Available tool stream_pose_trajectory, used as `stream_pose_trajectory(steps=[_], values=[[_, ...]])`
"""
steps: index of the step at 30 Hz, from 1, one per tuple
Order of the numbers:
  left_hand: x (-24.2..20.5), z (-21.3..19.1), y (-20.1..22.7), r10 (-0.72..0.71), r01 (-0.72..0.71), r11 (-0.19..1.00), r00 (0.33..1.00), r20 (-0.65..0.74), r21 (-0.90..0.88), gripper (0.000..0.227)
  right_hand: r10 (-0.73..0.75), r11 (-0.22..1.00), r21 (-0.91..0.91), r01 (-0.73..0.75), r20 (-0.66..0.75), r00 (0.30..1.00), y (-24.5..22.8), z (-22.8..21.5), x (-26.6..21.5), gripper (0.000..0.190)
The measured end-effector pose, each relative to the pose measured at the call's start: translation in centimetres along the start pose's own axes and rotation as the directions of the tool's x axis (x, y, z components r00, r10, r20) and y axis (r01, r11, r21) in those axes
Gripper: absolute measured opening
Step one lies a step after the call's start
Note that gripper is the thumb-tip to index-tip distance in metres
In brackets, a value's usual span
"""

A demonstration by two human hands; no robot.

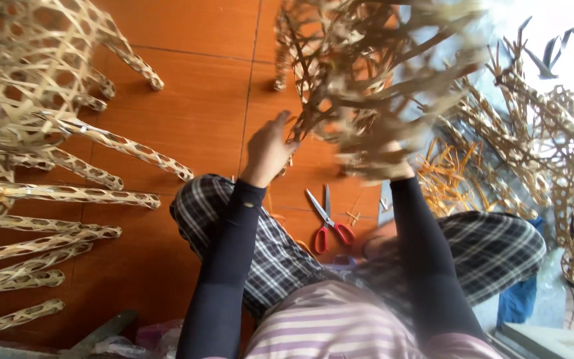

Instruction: Assembling and tying bamboo strips together to create animal-shaped sculptures.

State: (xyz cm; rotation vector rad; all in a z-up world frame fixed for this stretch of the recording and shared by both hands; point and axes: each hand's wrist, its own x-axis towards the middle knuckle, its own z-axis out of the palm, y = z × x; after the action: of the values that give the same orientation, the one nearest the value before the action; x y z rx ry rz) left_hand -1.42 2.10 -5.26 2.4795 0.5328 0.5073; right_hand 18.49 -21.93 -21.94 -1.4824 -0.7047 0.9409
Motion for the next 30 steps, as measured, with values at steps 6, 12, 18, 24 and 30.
stream_pose_trajectory(steps=[6,12,18,24,30], values=[[-0.2,7.3,-2.0,-0.113,0.106,0.993,0.973,0.200,0.045,0.036,-0.024,0.989,0.141,0.045,-0.150,0.988,1.0,-0.3,1.0,0.021],[2.1,4.8,-2.4,-0.023,0.022,0.991,1.000,0.008,0.134,0.020,-0.040,0.960,0.256,0.114,-0.279,0.959,1.1,0.5,2.1,0.026],[2.4,5.9,-3.7,-0.027,0.026,0.998,1.000,0.010,0.064,0.052,-0.309,0.946,-0.179,0.272,-0.235,0.922,-9.1,3.1,-0.4,0.040],[1.9,4.8,-3.8,-0.066,0.064,0.997,0.996,0.061,0.038,0.059,-0.417,0.696,-0.703,0.147,-0.229,0.879,-9.3,2.6,-1.7,0.049],[2.2,6.9,-4.5,-0.006,0.007,0.999,1.000,-0.026,0.032,0.045,-0.310,0.730,-0.682,0.034,-0.287,0.906,-10.6,3.4,-1.9,0.035]])
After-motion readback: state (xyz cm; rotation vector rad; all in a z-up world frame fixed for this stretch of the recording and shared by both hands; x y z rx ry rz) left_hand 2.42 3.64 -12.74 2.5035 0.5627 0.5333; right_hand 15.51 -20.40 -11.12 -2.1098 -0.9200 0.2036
